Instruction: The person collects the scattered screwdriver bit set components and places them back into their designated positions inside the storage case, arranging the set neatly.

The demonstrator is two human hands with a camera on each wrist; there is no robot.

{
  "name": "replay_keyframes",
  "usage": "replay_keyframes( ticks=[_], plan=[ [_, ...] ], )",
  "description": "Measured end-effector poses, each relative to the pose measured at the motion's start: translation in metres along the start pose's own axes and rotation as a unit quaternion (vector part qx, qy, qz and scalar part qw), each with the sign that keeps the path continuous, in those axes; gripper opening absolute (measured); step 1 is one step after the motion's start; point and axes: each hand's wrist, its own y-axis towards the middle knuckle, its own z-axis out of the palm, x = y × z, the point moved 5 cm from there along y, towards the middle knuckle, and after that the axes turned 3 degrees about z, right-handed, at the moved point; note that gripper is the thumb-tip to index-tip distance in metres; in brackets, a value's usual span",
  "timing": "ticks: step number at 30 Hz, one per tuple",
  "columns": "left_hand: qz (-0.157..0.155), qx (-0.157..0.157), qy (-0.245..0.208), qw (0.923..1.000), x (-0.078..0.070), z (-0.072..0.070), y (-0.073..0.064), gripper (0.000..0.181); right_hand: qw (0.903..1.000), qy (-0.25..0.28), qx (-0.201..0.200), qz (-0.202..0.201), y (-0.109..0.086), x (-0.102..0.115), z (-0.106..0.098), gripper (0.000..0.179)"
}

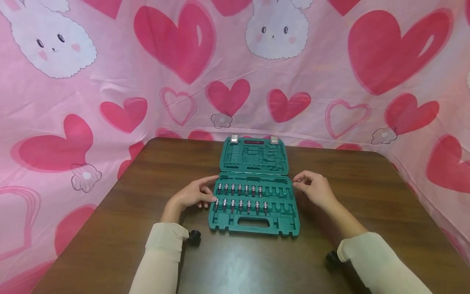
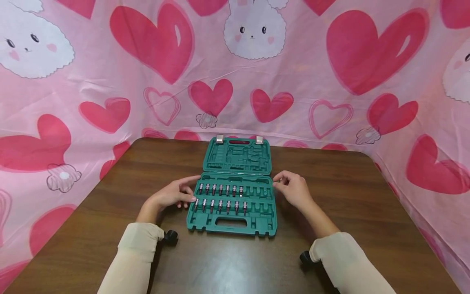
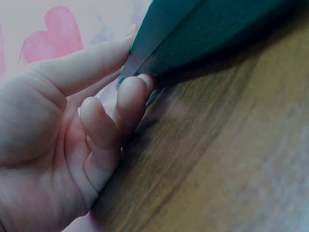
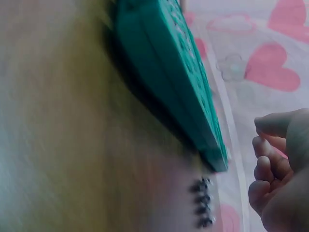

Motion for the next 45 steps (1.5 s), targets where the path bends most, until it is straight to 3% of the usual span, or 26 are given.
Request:
replay_keyframes(
  ticks=[11,22,45],
  plan=[
    [0.0,0.003,-0.002,1.0,0.001,0.0,-0.001,0.073,0.9995,-0.024,0.006,0.02,0.008,-0.035,-0.021,0.018],
    [0.013,0.006,-0.001,0.9999,-0.003,0.002,0.0,0.074,0.9983,-0.051,-0.022,0.014,0.01,-0.059,-0.036,0.016],
    [0.004,0.001,-0.003,1.0,-0.001,0.002,-0.001,0.073,0.9936,-0.107,0.035,0.014,0.013,-0.066,-0.027,0.018]
  ],
)
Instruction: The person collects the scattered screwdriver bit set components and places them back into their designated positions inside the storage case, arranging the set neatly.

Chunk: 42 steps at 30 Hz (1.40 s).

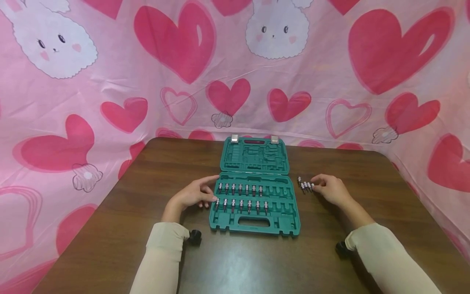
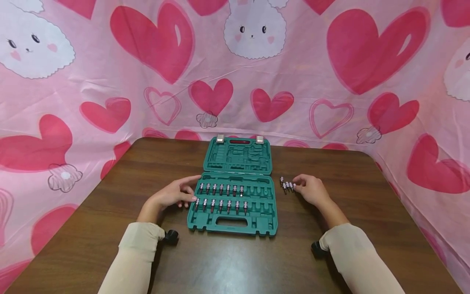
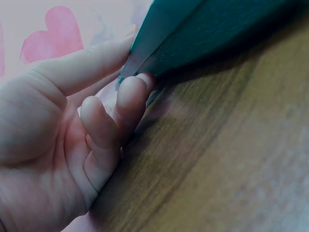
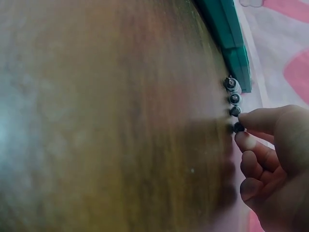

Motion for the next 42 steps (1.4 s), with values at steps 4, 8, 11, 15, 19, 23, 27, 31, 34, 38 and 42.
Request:
replay_keyframes(
  ticks=[4,8,11,15,19,23,27,31,34,38,42],
  plan=[
    [-0.004,-0.003,0.0,1.0,0.001,0.0,0.0,0.073,1.0,-0.001,0.005,0.0,-0.001,0.0,0.002,0.017],
    [0.002,-0.002,0.001,1.0,0.0,-0.001,0.0,0.073,1.0,-0.005,0.003,0.001,-0.001,0.001,0.002,0.017],
    [0.005,-0.002,0.001,1.0,0.0,-0.001,0.0,0.073,0.9999,-0.01,0.001,0.003,0.0,0.001,0.002,0.017],
    [0.006,0.001,0.0,1.0,0.0,-0.001,0.0,0.073,0.9998,-0.017,-0.004,0.003,-0.001,0.0,0.001,0.016],
    [0.005,0.001,-0.001,1.0,0.0,-0.001,0.001,0.073,0.9996,-0.024,-0.012,0.003,-0.003,0.001,0.0,0.016],
    [0.003,0.001,-0.001,1.0,0.001,-0.001,0.001,0.073,0.9994,-0.03,-0.018,0.005,-0.005,0.003,0.0,0.016],
    [0.006,0.004,-0.001,1.0,0.002,-0.001,0.0,0.074,0.9989,-0.034,-0.033,0.0,-0.006,0.006,-0.001,0.015],
    [0.003,0.0,-0.002,1.0,0.002,-0.001,0.0,0.074,0.9981,-0.03,-0.052,-0.011,-0.007,0.011,-0.001,0.014],
    [0.001,-0.003,-0.001,1.0,0.002,-0.002,0.0,0.073,0.9979,-0.022,-0.059,-0.018,-0.007,0.016,0.0,0.014],
    [0.001,-0.004,-0.001,1.0,0.002,-0.001,0.001,0.073,0.9977,-0.01,-0.063,-0.022,-0.008,0.023,0.003,0.015],
    [0.002,-0.004,-0.003,1.0,0.003,-0.001,0.001,0.073,0.9979,0.001,-0.062,-0.019,-0.008,0.03,0.006,0.015]
  ],
)
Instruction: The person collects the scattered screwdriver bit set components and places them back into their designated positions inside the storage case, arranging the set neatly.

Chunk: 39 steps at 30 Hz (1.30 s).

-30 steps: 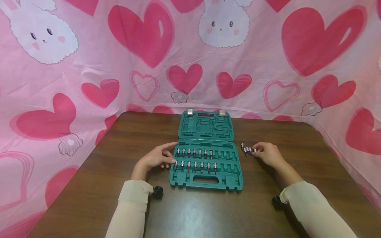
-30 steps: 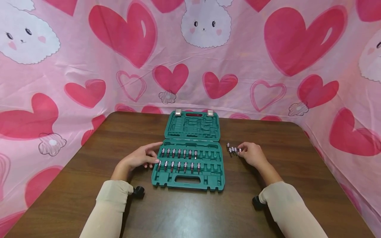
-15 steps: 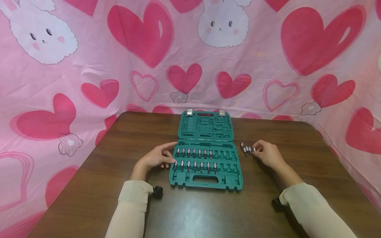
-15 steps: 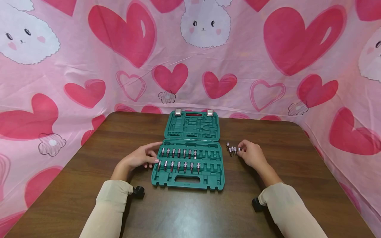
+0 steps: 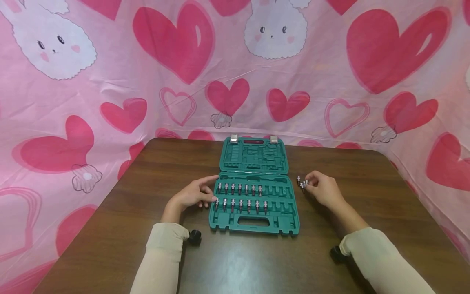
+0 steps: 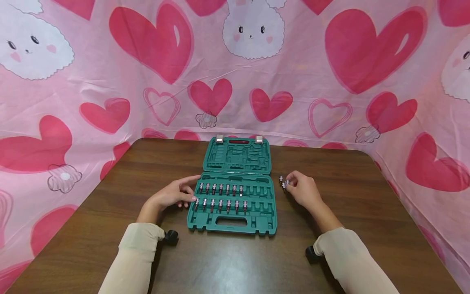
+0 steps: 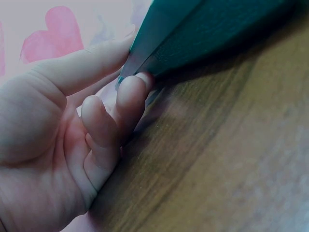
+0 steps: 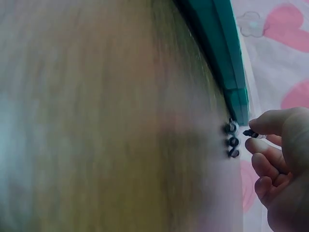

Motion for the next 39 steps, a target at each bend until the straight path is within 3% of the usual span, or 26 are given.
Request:
replay_keyframes(
  ticks=[8,19,39],
  plan=[
    [0.002,0.001,0.002,1.0,-0.002,0.0,-0.001,0.073,0.9996,0.024,0.015,0.006,0.001,0.01,0.007,0.016],
    [-0.003,-0.001,0.0,1.0,-0.003,0.002,0.0,0.073,0.9988,0.039,0.017,-0.022,0.0,0.025,0.021,0.02],
    [-0.002,-0.006,-0.004,1.0,-0.001,0.001,-0.001,0.072,0.9973,0.059,0.027,-0.034,0.001,0.052,0.032,0.02]
  ],
)
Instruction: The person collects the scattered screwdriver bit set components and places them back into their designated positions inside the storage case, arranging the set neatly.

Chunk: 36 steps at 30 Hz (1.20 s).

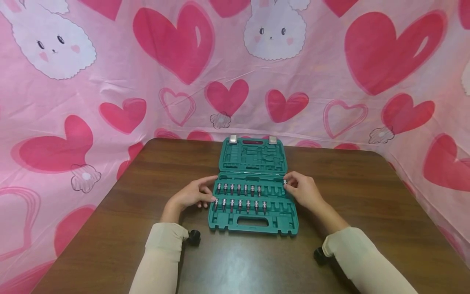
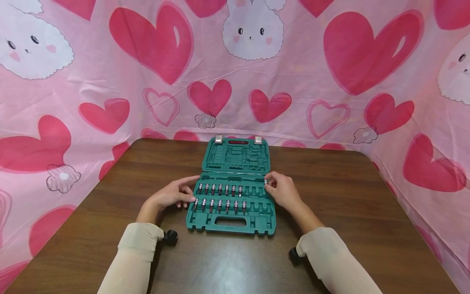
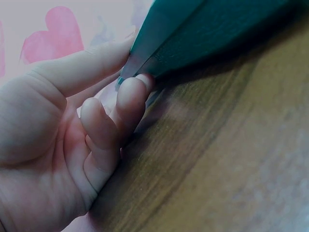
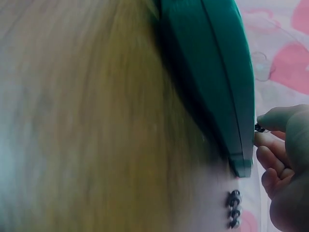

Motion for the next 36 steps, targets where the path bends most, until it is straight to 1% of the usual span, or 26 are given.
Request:
replay_keyframes(
  ticks=[7,13,20,23,27,32,36],
  plan=[
    [0.0,-0.001,0.0,1.0,0.0,0.0,0.0,0.072,0.9999,0.006,-0.003,-0.016,0.002,0.013,0.012,0.018],
    [0.0,0.001,-0.001,1.0,0.0,0.0,0.0,0.072,0.9999,0.009,0.012,-0.007,0.003,0.021,0.023,0.017],
    [0.001,0.0,0.002,1.0,0.002,-0.001,0.001,0.072,0.9997,0.018,0.009,-0.01,0.005,0.029,0.031,0.016],
    [0.0,-0.001,0.003,1.0,0.004,-0.001,0.002,0.072,0.9996,0.021,0.015,-0.008,0.005,0.033,0.036,0.016],
    [-0.001,-0.001,0.004,1.0,0.005,-0.001,0.003,0.072,0.9996,0.014,0.02,-0.012,0.005,0.035,0.041,0.011],
    [-0.003,-0.001,0.005,1.0,0.002,-0.001,0.002,0.072,0.9996,-0.003,0.02,-0.021,0.007,0.035,0.043,0.007],
    [-0.006,-0.003,0.004,1.0,0.001,-0.001,0.001,0.072,0.9997,-0.008,0.021,-0.014,0.008,0.034,0.044,0.007]
  ],
)
